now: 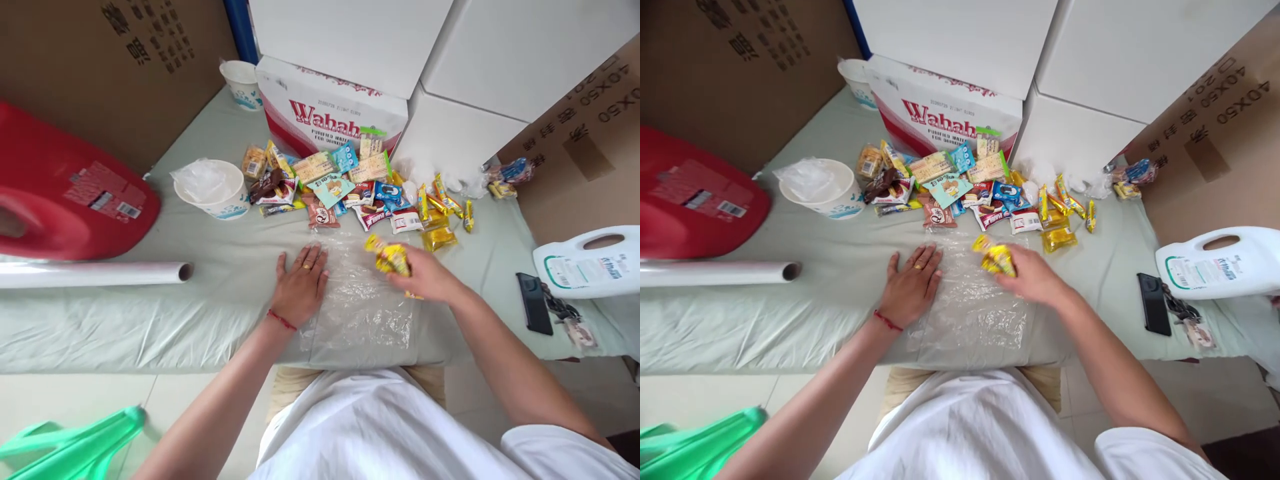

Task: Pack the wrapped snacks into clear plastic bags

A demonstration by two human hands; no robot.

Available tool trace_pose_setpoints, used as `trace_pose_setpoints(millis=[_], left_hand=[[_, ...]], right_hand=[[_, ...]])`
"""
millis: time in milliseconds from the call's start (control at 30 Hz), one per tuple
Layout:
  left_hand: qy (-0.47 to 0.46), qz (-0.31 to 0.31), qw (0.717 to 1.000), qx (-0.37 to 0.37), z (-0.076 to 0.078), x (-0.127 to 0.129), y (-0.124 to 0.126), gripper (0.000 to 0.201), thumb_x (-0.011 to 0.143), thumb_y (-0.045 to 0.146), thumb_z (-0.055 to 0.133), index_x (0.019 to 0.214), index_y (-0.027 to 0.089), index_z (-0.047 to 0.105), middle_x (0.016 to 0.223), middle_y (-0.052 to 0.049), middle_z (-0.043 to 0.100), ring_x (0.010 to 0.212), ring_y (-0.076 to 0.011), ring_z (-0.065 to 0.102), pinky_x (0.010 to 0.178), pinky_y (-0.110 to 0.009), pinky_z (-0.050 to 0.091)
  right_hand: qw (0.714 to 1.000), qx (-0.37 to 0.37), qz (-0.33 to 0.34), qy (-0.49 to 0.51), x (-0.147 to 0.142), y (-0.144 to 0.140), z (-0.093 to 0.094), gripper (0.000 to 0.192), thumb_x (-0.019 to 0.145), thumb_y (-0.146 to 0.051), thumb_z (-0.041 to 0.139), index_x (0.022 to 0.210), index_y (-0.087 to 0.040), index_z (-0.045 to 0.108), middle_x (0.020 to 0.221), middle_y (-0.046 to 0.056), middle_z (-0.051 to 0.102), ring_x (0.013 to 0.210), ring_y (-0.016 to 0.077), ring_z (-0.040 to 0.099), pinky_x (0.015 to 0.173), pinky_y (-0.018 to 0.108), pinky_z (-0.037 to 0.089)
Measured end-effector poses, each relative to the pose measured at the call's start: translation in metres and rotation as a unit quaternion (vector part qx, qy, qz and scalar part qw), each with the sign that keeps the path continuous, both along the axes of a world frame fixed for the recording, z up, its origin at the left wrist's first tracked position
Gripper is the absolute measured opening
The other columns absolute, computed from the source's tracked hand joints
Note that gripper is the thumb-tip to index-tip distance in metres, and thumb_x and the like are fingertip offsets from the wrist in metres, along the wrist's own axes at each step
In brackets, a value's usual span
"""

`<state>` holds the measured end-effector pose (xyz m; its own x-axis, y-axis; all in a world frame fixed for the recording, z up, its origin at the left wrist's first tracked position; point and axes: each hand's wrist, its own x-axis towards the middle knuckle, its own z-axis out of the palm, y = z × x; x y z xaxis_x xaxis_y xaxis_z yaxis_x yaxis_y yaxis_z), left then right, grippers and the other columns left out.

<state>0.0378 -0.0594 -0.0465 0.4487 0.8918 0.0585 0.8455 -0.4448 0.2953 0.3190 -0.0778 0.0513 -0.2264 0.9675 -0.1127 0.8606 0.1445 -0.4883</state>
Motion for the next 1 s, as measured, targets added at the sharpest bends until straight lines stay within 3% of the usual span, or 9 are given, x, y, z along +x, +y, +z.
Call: trace_pose_setpoints(millis=[67, 167, 267, 333, 433, 533, 667, 833, 1000], left_hand=[[0.003, 0.0, 1.0, -0.003, 0.001, 0.0, 0.0, 0.056, 0.106, 0.036, 0.02, 0.156, 0.023, 0.043, 0.165, -0.009, 0.038, 0.154, -0.0262, 0.032, 0.126, -0.065, 0.009], [0.01, 0.004, 1.0, -0.003, 0.001, -0.001, 0.0, 0.056, 0.107, 0.035, 0.02, 0.155, 0.022, 0.044, 0.164, -0.01, 0.039, 0.154, -0.026, 0.033, 0.126, -0.065, 0.01], [0.015, 0.002, 1.0, 0.003, 0.0, -0.001, 0.0, 0.055, 0.106, 0.033, 0.021, 0.155, 0.022, 0.044, 0.164, -0.01, 0.04, 0.154, -0.0256, 0.033, 0.126, -0.064, 0.011], [0.014, 0.001, 1.0, 0.007, 0.0, -0.001, -0.001, 0.055, 0.106, 0.032, 0.022, 0.155, 0.022, 0.044, 0.164, -0.01, 0.04, 0.154, -0.0255, 0.033, 0.127, -0.063, 0.012], [0.011, 0.009, 1.0, 0.011, -0.001, 0.001, -0.002, 0.055, 0.106, 0.036, 0.025, 0.156, 0.023, 0.043, 0.164, -0.009, 0.04, 0.154, -0.0265, 0.034, 0.127, -0.064, 0.012], [0.016, 0.01, 1.0, 0.01, -0.001, 0.002, -0.002, 0.057, 0.105, 0.042, 0.029, 0.158, 0.023, 0.04, 0.165, -0.009, 0.038, 0.154, -0.0286, 0.034, 0.126, -0.066, 0.012], [0.021, 0.013, 1.0, 0.01, -0.002, 0.003, -0.001, 0.06, 0.105, 0.047, 0.031, 0.158, 0.022, 0.039, 0.166, -0.011, 0.036, 0.154, -0.0294, 0.032, 0.126, -0.068, 0.008], [0.022, 0.015, 1.0, 0.008, -0.001, 0.003, -0.001, 0.057, 0.107, 0.043, 0.023, 0.158, 0.022, 0.039, 0.166, -0.01, 0.035, 0.155, -0.0265, 0.032, 0.126, -0.067, 0.009], [0.017, 0.018, 1.0, 0.006, 0.0, 0.004, -0.001, 0.056, 0.107, 0.038, 0.019, 0.157, 0.024, 0.04, 0.166, -0.009, 0.036, 0.155, -0.0265, 0.032, 0.126, -0.067, 0.009]], right_hand=[[0.988, -0.016, 0.144, -0.046, -0.032, -0.009, -0.009, 0.049, 0.084, -0.025, 0.072, 0.131, -0.019, 0.062, 0.117, 0.01, 0.071, 0.103, 0.0266, 0.066, 0.091, 0.038, 0.052], [0.969, -0.005, 0.215, -0.118, -0.058, -0.013, -0.022, 0.058, 0.084, -0.028, 0.078, 0.138, -0.019, 0.059, 0.118, 0.013, 0.069, 0.111, 0.031, 0.061, 0.095, 0.044, 0.05], [0.979, 0.032, 0.179, -0.096, -0.056, -0.015, -0.034, 0.069, 0.084, -0.035, 0.08, 0.145, -0.019, 0.053, 0.137, 0.015, 0.061, 0.126, 0.0331, 0.052, 0.103, 0.049, 0.047], [0.986, 0.059, 0.147, -0.052, -0.044, -0.021, -0.042, 0.06, 0.088, -0.035, 0.076, 0.142, -0.02, 0.055, 0.142, 0.014, 0.057, 0.129, 0.0323, 0.049, 0.106, 0.05, 0.047], [0.988, 0.102, 0.114, 0.008, -0.028, -0.032, -0.051, 0.034, 0.097, -0.028, 0.062, 0.13, -0.022, 0.065, 0.135, 0.012, 0.062, 0.125, 0.0303, 0.051, 0.103, 0.051, 0.05], [0.983, 0.148, 0.101, 0.047, -0.026, -0.038, -0.052, 0.03, 0.102, -0.026, 0.054, 0.128, -0.023, 0.067, 0.122, 0.01, 0.068, 0.121, 0.0281, 0.053, 0.102, 0.048, 0.05], [0.982, 0.142, 0.125, -0.011, -0.043, -0.04, -0.048, 0.033, 0.102, -0.034, 0.056, 0.131, -0.025, 0.066, 0.125, 0.01, 0.068, 0.124, 0.029, 0.052, 0.105, 0.048, 0.047], [0.972, 0.104, 0.174, -0.122, -0.05, -0.047, -0.052, 0.059, 0.097, -0.05, 0.062, 0.148, -0.021, 0.054, 0.149, 0.016, 0.054, 0.136, 0.0366, 0.043, 0.117, 0.061, 0.03], [0.975, 0.099, 0.132, -0.151, -0.045, -0.043, -0.056, 0.058, 0.099, -0.046, 0.058, 0.149, -0.017, 0.051, 0.148, 0.017, 0.054, 0.13, 0.0366, 0.046, 0.112, 0.056, 0.035]])
